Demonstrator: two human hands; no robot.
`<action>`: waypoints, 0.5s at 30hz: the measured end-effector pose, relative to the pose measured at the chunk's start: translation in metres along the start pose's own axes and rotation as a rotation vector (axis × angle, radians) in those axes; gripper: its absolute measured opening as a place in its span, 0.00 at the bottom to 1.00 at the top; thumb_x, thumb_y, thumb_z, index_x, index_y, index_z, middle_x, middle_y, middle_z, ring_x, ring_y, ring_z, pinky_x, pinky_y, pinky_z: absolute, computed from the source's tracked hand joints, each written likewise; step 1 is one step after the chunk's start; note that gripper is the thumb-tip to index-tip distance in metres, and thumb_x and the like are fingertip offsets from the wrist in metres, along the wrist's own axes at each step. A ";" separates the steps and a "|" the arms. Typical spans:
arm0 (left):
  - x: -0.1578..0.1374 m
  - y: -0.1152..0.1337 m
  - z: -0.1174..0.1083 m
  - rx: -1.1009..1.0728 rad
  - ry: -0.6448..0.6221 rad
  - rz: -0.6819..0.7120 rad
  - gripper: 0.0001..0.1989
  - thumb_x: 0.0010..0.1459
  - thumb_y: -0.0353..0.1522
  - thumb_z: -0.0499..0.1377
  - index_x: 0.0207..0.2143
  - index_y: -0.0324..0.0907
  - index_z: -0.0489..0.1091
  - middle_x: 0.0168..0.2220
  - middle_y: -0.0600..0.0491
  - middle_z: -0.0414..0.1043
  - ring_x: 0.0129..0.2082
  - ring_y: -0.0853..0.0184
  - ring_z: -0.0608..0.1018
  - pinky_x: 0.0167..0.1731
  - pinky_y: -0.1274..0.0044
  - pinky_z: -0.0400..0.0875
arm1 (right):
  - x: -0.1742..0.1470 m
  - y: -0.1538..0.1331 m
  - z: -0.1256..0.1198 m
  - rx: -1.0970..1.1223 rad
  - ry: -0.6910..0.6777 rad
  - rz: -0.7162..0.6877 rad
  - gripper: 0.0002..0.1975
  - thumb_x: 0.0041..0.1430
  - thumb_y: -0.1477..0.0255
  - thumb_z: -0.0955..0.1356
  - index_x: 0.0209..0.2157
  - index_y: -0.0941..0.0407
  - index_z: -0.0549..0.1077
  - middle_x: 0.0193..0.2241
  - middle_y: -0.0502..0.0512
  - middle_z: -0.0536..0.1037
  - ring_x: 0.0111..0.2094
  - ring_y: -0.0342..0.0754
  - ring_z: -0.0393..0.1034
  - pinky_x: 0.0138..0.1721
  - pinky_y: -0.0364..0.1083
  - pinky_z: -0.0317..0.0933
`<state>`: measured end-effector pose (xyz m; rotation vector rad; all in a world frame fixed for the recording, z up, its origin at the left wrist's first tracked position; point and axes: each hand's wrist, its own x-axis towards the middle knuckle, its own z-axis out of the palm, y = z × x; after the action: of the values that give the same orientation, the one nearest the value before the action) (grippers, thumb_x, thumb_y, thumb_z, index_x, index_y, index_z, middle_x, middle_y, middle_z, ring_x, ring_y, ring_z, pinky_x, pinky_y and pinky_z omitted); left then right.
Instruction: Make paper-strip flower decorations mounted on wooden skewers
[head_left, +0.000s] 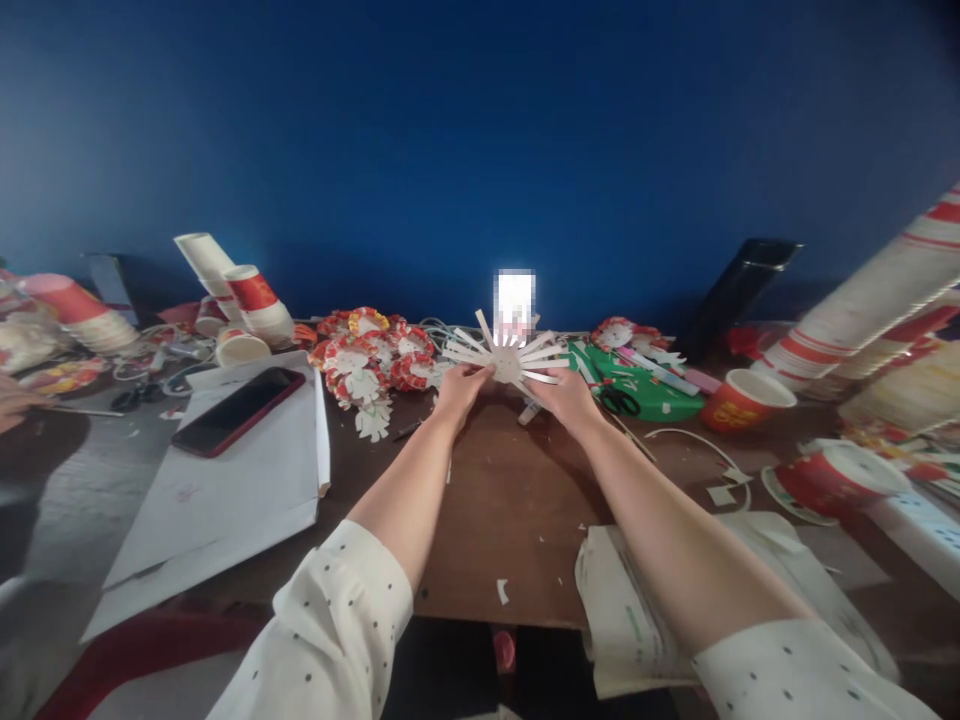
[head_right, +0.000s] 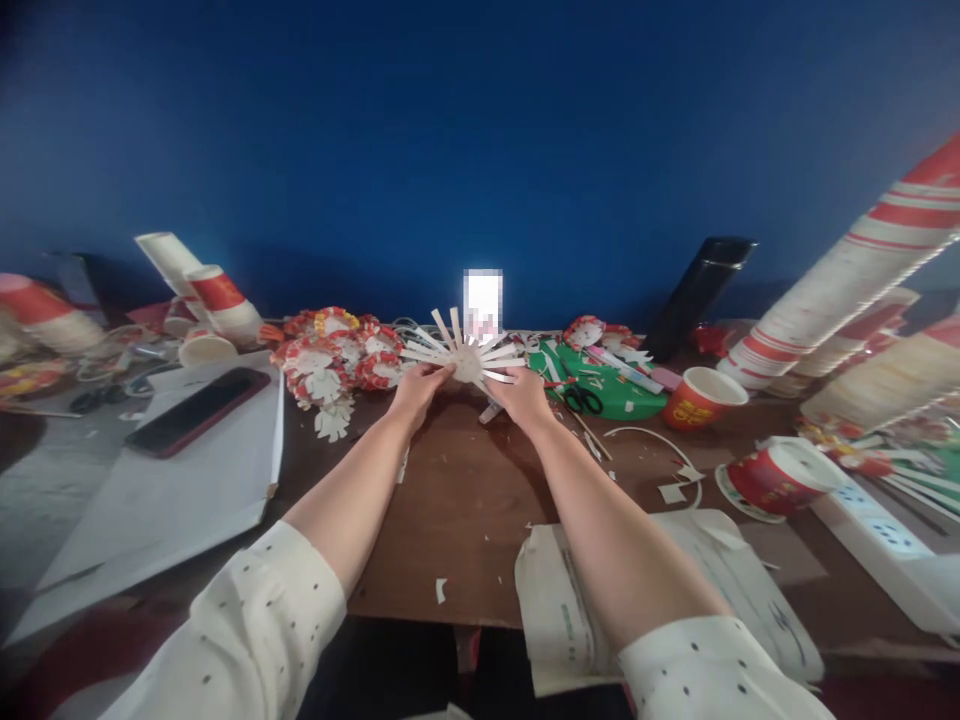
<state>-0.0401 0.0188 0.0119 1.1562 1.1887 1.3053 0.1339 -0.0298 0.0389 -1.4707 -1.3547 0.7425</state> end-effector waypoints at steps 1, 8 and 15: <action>0.001 0.000 0.000 -0.012 0.023 -0.012 0.13 0.45 0.39 0.70 0.27 0.39 0.75 0.23 0.54 0.74 0.24 0.70 0.73 0.28 0.78 0.65 | 0.000 -0.001 -0.001 -0.002 -0.012 -0.003 0.20 0.47 0.60 0.74 0.39 0.59 0.81 0.38 0.58 0.84 0.43 0.55 0.77 0.47 0.49 0.67; 0.000 0.008 0.003 -0.372 0.140 -0.190 0.13 0.48 0.33 0.70 0.25 0.39 0.67 0.18 0.60 0.65 0.17 0.77 0.67 0.21 0.83 0.62 | 0.022 0.002 -0.032 0.129 0.390 0.012 0.26 0.54 0.55 0.68 0.46 0.59 0.78 0.40 0.59 0.82 0.41 0.52 0.77 0.39 0.46 0.68; 0.001 0.009 0.008 -0.475 0.175 -0.215 0.11 0.50 0.28 0.69 0.27 0.39 0.68 0.22 0.57 0.69 0.24 0.73 0.75 0.26 0.82 0.71 | 0.033 0.016 -0.091 -0.180 0.439 0.132 0.13 0.52 0.68 0.67 0.36 0.58 0.80 0.32 0.58 0.82 0.35 0.51 0.77 0.39 0.47 0.68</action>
<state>-0.0330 0.0197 0.0211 0.5668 1.0168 1.4408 0.2288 -0.0192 0.0614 -1.7560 -1.0135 0.3515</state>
